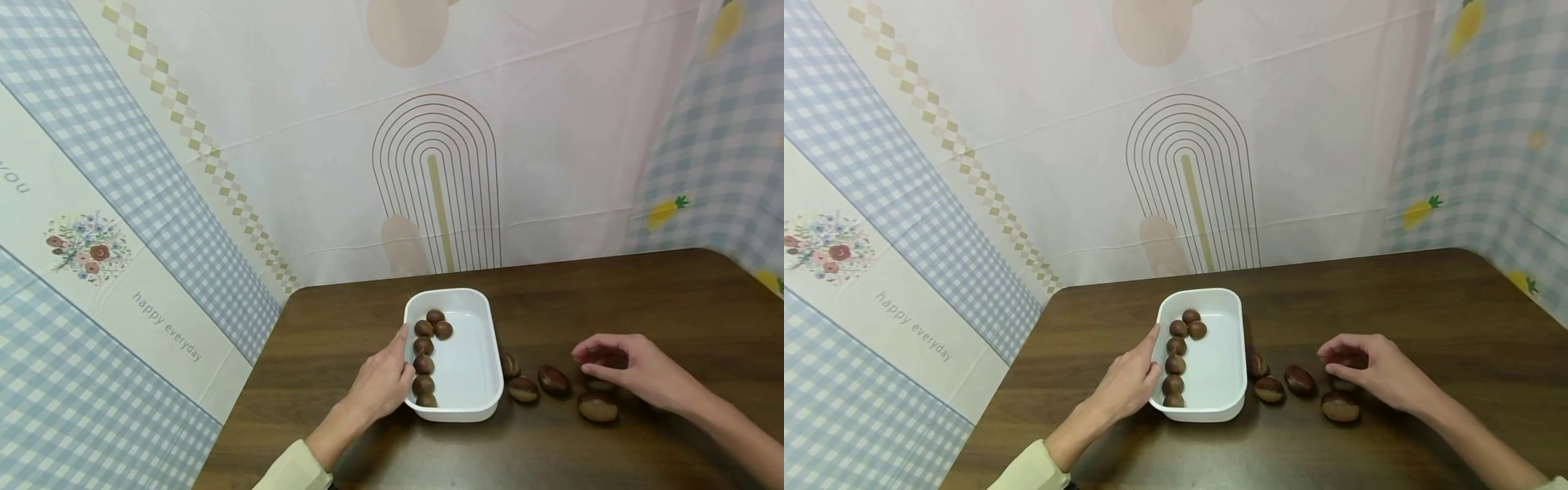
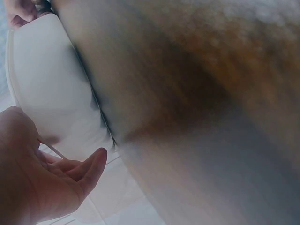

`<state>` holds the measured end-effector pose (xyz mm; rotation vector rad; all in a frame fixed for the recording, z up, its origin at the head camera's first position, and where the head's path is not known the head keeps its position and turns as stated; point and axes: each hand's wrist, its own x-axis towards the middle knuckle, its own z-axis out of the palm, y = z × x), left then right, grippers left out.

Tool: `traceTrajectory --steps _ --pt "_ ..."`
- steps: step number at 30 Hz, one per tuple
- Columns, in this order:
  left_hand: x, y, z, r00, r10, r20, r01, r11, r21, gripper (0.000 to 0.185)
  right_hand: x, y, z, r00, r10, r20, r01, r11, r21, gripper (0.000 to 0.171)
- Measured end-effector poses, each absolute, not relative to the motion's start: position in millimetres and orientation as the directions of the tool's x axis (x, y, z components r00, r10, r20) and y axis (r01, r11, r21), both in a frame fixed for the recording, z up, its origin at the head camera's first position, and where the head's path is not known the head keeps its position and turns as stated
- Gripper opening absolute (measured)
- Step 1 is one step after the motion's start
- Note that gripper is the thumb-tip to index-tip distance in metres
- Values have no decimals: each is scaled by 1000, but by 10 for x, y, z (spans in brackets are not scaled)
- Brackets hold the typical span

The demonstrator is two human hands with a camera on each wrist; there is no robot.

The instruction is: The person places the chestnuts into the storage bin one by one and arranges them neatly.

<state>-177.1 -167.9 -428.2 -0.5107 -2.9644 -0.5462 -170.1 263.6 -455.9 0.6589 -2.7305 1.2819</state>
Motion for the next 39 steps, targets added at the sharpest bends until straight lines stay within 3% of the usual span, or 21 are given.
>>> traceTrajectory --steps 9,20,39 --pt "-1773 -1682 -4291 -939 311 147 343 880 330 69 -1606 2734 -4598 -886 -367 283 -457 588 -668 17" --pt "-1778 -1687 -4297 -938 311 152 345 877 333 69 -1589 2768 -4687 -839 -395 374 -544 601 -586 32" --pt "-1811 -1657 -4294 -941 304 149 337 878 339 69 -1693 2809 -4742 -822 -470 321 -566 610 -555 41"
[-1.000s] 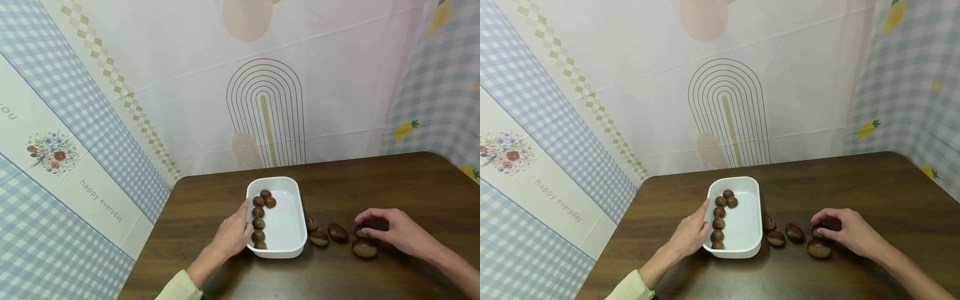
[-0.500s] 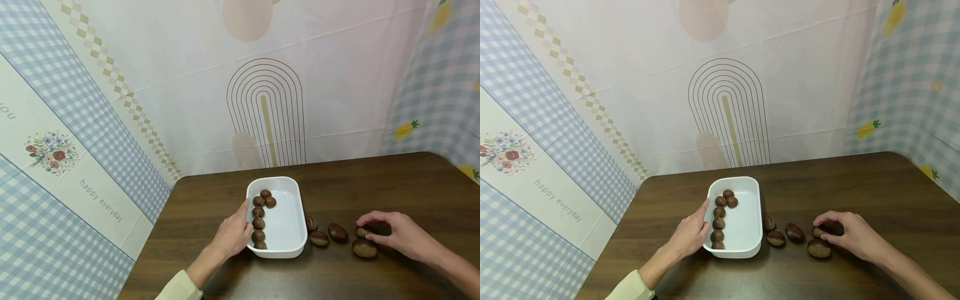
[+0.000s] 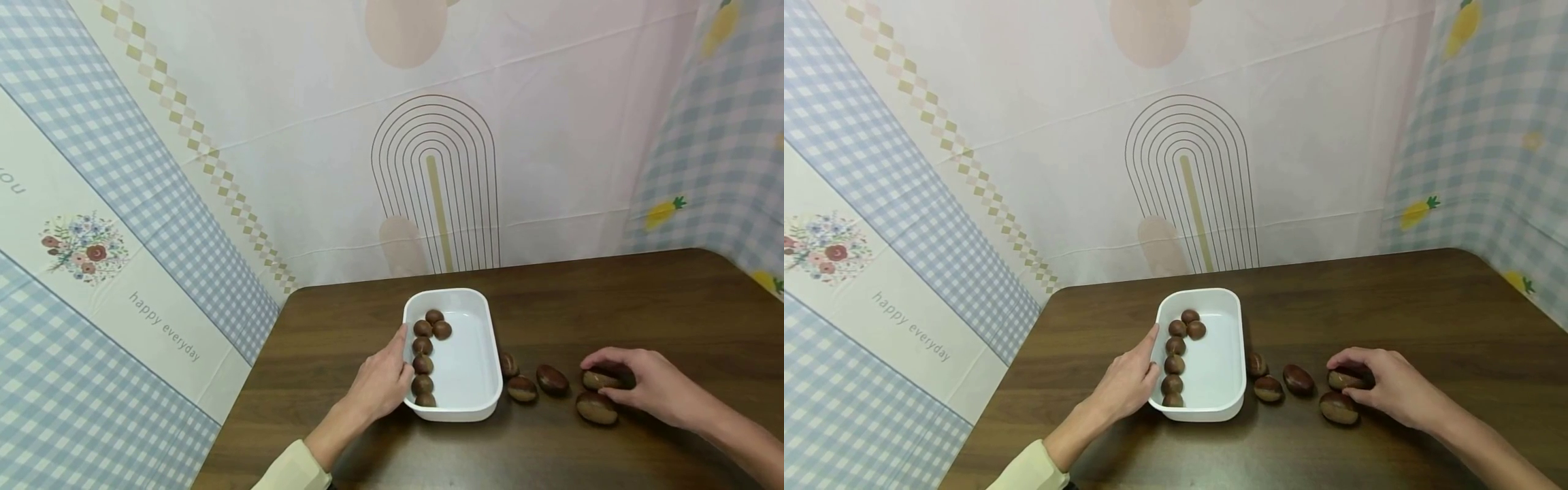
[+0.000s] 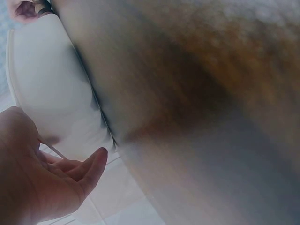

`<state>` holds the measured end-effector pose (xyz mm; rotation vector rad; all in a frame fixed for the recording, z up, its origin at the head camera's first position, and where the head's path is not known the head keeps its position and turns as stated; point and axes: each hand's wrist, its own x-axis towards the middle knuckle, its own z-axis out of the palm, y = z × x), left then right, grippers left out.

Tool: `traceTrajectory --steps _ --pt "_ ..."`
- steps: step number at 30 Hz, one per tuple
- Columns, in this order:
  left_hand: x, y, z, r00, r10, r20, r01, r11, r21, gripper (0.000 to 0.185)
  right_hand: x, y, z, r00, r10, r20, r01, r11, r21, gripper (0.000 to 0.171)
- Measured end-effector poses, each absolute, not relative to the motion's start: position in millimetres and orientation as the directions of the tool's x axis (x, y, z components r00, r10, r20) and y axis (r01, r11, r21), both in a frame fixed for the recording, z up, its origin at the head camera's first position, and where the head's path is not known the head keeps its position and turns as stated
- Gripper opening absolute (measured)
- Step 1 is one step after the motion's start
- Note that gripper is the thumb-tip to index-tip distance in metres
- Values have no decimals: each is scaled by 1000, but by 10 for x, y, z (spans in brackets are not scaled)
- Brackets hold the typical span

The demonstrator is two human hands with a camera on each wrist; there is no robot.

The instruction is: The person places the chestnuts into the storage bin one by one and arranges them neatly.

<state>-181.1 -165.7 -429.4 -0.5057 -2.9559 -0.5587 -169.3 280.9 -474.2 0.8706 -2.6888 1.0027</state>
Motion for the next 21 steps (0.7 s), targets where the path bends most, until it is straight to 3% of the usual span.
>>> traceTrajectory --steps 21 --pt "-1797 -1660 -4277 -941 304 146 337 878 341 70 -1710 2597 -4410 -881 -395 261 -467 633 -618 35"
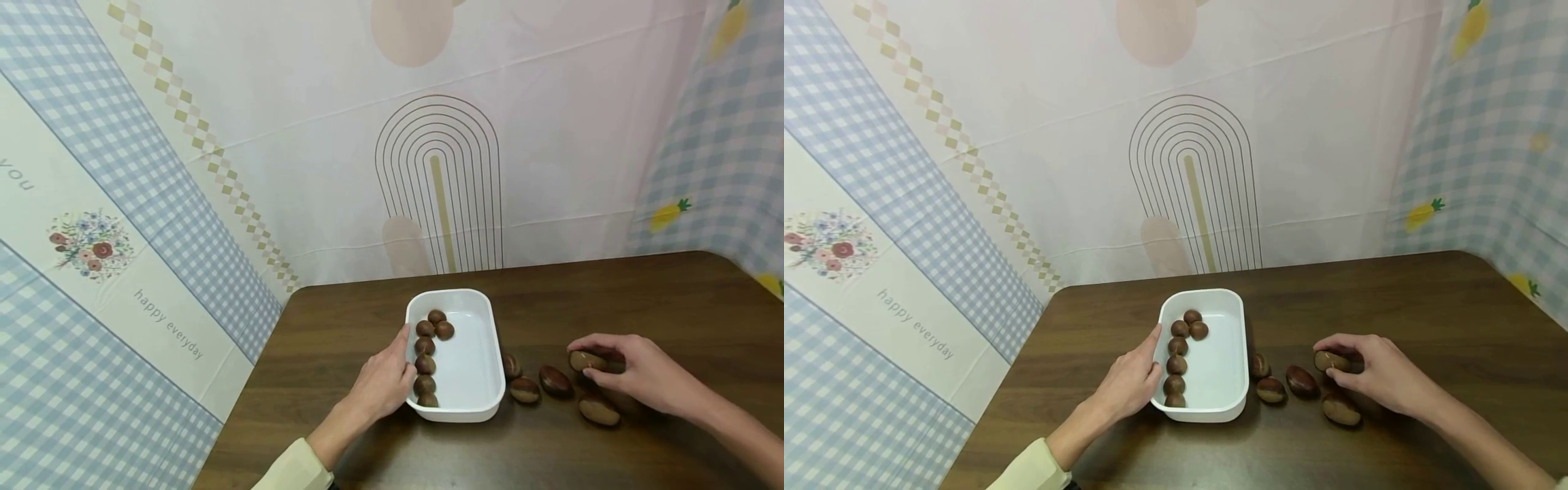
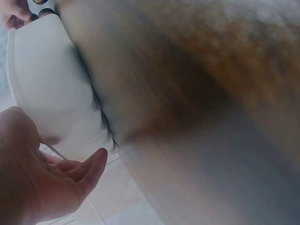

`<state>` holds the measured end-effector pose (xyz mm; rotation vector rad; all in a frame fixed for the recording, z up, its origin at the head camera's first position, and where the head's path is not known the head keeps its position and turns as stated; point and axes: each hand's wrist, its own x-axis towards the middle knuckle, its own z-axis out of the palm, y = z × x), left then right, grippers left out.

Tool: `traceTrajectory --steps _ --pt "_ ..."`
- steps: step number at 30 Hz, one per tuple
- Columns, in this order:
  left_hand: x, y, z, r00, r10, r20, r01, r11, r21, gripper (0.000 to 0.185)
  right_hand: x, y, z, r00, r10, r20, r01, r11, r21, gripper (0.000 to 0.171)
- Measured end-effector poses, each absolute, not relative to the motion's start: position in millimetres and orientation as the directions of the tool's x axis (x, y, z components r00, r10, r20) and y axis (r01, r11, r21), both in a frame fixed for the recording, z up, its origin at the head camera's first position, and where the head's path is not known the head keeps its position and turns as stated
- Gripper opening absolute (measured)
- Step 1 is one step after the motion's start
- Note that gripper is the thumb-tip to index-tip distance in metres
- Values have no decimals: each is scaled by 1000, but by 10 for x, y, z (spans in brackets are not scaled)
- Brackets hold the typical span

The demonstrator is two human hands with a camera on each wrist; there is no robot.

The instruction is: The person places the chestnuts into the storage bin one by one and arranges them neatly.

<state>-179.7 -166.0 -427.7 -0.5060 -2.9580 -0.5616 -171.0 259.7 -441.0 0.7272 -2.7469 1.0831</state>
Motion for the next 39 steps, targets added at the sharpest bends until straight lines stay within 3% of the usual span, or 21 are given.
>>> traceTrajectory --steps 16,31,39 --pt "-1799 -1667 -4284 -935 320 156 354 878 323 70 -1927 2026 -4118 -775 -456 438 -631 526 -570 36" --pt "-1800 -1659 -4284 -936 317 152 350 880 322 70 -2171 1445 -4032 -810 -474 344 -557 438 -706 31" --pt "-1804 -1661 -4292 -934 322 156 356 881 311 69 -2328 1173 -4068 -796 -505 332 -565 426 -707 29"
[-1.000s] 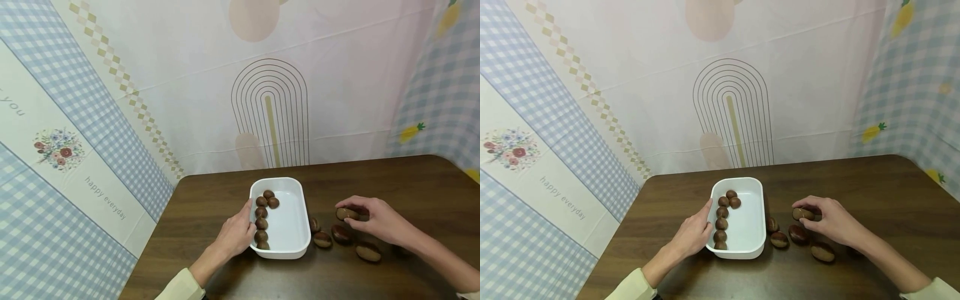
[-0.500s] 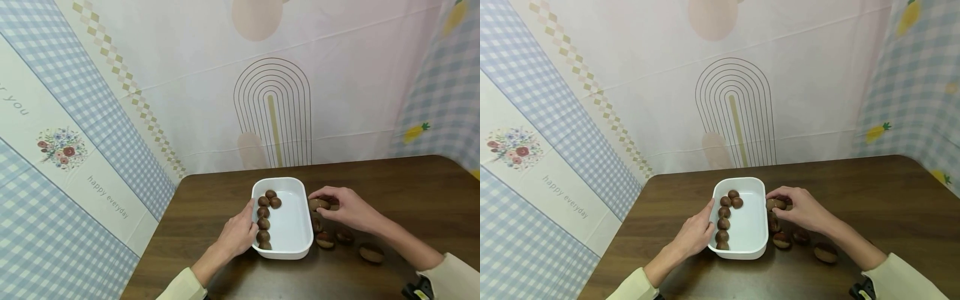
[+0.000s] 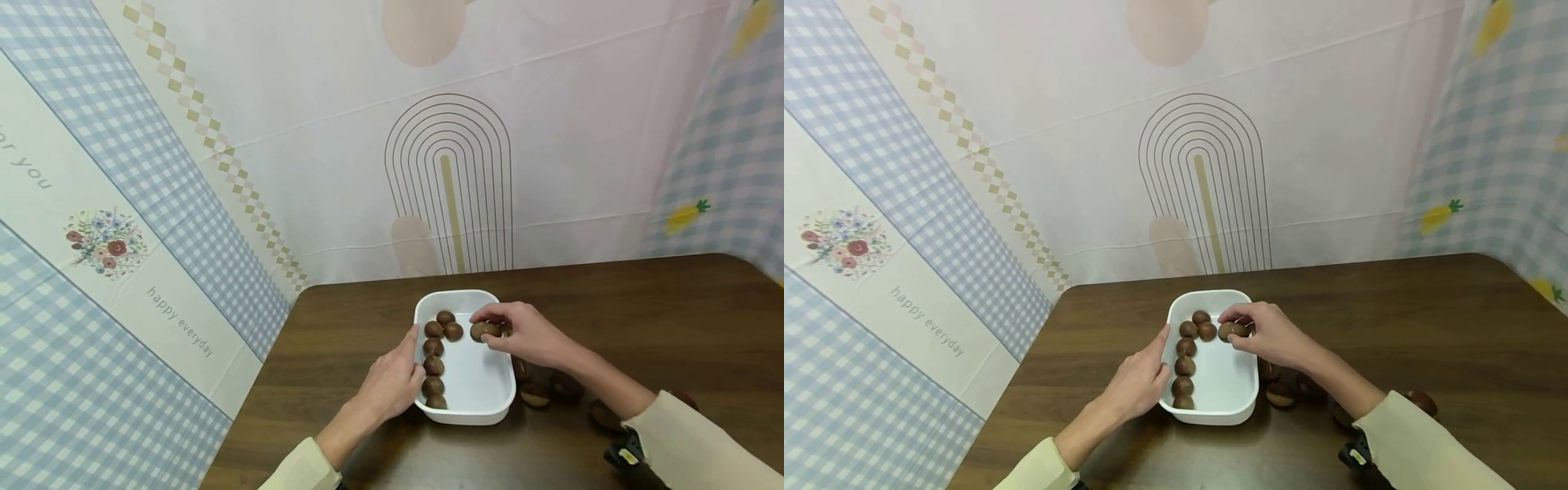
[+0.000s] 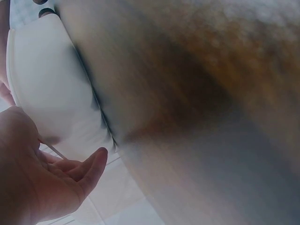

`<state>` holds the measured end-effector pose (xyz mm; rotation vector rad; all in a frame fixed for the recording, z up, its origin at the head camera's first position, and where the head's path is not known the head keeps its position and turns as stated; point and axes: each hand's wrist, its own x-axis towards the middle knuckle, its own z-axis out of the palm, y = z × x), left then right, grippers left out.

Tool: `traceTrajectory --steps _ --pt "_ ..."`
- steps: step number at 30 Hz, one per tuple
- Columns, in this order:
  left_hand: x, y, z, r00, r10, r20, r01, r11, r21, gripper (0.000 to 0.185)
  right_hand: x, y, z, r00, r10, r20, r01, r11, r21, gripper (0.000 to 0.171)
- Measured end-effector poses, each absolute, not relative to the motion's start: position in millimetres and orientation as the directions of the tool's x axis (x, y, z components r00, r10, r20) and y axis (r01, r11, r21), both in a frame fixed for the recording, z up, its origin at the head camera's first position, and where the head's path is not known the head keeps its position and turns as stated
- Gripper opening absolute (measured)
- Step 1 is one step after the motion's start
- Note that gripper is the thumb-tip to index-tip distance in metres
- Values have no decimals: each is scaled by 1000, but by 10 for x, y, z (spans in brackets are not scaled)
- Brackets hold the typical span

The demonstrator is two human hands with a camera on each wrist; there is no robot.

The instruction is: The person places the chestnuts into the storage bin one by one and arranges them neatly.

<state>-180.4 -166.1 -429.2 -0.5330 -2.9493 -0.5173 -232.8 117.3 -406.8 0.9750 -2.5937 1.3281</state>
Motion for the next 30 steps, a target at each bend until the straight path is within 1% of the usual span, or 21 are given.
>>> traceTrajectory --steps 7,13,19,25,30 --pt "-1798 -1656 -4294 -932 323 162 359 881 308 70 -2413 1001 -4149 -773 -529 349 -590 400 -701 26" --pt "-1792 -1657 -4281 -935 321 152 353 884 307 70 -2446 877 -4172 -773 -548 320 -579 404 -708 25" --pt "-1795 -1665 -4282 -934 325 148 356 883 306 69 -2489 754 -4174 -757 -567 324 -604 418 -679 24" --pt "-1794 -1670 -4284 -934 321 156 355 885 301 71 -2514 657 -4193 -752 -596 283 -607 458 -650 25" --pt "-1791 -1669 -4277 -938 314 150 346 887 307 71 -2526 592 -4201 -736 -625 261 -630 490 -603 24"
